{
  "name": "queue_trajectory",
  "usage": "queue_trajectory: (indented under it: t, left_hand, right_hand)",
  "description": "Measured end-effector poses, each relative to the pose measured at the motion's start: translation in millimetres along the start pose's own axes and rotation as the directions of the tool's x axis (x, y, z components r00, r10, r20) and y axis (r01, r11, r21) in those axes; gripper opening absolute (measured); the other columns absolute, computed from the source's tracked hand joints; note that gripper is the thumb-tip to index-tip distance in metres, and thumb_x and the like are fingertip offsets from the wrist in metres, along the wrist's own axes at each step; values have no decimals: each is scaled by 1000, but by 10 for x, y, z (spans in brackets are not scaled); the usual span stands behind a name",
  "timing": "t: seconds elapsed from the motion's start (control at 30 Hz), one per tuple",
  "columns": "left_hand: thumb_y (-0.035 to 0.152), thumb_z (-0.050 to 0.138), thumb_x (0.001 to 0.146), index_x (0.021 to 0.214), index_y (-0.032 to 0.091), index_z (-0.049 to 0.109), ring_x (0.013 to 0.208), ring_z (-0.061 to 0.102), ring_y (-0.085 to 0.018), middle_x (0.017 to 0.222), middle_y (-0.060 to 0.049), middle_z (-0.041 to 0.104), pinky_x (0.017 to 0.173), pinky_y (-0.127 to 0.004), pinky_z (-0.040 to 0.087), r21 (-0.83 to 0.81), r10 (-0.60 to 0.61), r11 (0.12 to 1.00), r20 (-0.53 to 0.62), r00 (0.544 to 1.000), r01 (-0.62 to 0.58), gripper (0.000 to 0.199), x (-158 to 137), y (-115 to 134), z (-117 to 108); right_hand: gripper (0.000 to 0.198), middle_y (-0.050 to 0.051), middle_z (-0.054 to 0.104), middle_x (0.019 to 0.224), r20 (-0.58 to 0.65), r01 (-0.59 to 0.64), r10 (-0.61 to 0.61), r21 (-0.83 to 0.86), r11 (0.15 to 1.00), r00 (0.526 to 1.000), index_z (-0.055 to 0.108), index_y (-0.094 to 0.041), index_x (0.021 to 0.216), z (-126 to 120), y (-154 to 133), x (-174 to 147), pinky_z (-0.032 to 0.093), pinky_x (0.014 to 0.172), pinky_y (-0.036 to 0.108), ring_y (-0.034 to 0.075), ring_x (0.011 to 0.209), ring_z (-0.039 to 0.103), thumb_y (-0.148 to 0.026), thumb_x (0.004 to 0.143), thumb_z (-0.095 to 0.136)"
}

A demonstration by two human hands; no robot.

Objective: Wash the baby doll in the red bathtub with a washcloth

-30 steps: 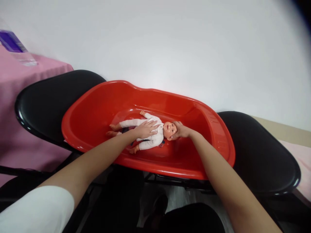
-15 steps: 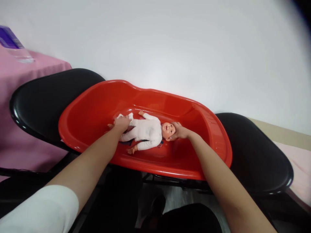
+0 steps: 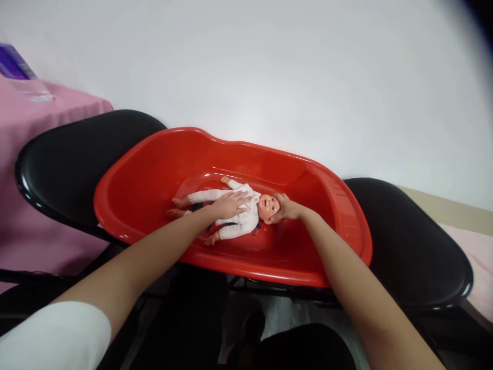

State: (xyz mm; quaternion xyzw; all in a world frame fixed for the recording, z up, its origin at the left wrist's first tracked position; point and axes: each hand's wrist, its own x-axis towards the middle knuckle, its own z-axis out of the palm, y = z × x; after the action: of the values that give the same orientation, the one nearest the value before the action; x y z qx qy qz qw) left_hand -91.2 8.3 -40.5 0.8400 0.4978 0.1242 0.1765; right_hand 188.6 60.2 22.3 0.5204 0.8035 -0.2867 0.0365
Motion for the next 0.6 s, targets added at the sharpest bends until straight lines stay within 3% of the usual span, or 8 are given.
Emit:
queue_trajectory:
  t: [0.1, 0.23, 0.3, 0.37, 0.43, 0.53, 0.6]
  left_hand:
    - [50, 38, 97, 152, 33, 37, 147, 27, -23, 160, 2, 32, 120, -41, 20, -9, -224, 975, -35, 974, 224, 58, -62, -289, -110]
    - [48, 29, 100, 150, 25, 41, 139, 41, -29, 154, -10, 42, 114, -47, 29, 7, -409, 912, -67, 910, 411, 56, -210, -605, -270]
    - [50, 25, 100, 142, 24, 51, 130, 49, -34, 145, -16, 51, 106, -51, 36, 36, -529, 846, -74, 845, 532, 56, -274, -696, -309]
    - [52, 25, 100, 131, 17, 58, 118, 57, -37, 131, -21, 59, 97, -53, 42, 35, -664, 743, -78, 743, 668, 58, -314, -742, -334]
    - [51, 24, 100, 127, 11, 58, 111, 60, -37, 124, -23, 62, 93, -51, 44, 15, -724, 684, -102, 682, 729, 59, -334, -747, -363]
    - [49, 17, 101, 136, 11, 49, 113, 59, -34, 126, -22, 61, 94, -48, 44, -22, -718, 684, -196, 668, 729, 61, -338, -682, -443]
    - [48, 7, 101, 143, 12, 41, 115, 58, -34, 130, -21, 59, 93, -47, 46, -32, -673, 723, -255, 694, 690, 65, -310, -579, -510]
  right_hand:
    - [114, 12, 37, 138, -1, -12, 12, 17, 1000, 1000, 36, -26, 143, 7, 5, 5, 46, 105, 44, 32, 126, 50, -51, 45, 90]
    - [108, 11, 38, 136, 3, -22, 22, 44, 999, 1000, 39, -27, 140, -4, -6, -14, 50, 99, 44, 30, 120, 53, -48, 46, 89]
    - [106, 11, 38, 135, 4, -22, 21, 44, 999, 1000, 40, -25, 139, -9, -12, -21, 50, 98, 43, 30, 119, 53, -46, 47, 89]
    - [108, 11, 38, 135, 5, -19, 19, 35, 999, 1000, 39, -25, 140, -9, -15, -20, 49, 100, 44, 30, 119, 53, -45, 48, 89]
    - [108, 11, 39, 135, 6, -11, 11, 26, 1000, 1000, 38, -25, 141, -6, -14, -15, 48, 102, 43, 30, 120, 53, -45, 48, 89]
    - [107, 11, 39, 135, -8, -1, 1, 12, 1000, 1000, 38, -25, 141, -1, -16, -11, 47, 103, 41, 30, 124, 51, -44, 49, 89]
    - [108, 11, 38, 136, -8, -9, 9, 9, 1000, 1000, 37, -25, 141, -1, -27, -12, 48, 102, 41, 30, 123, 52, -44, 48, 90]
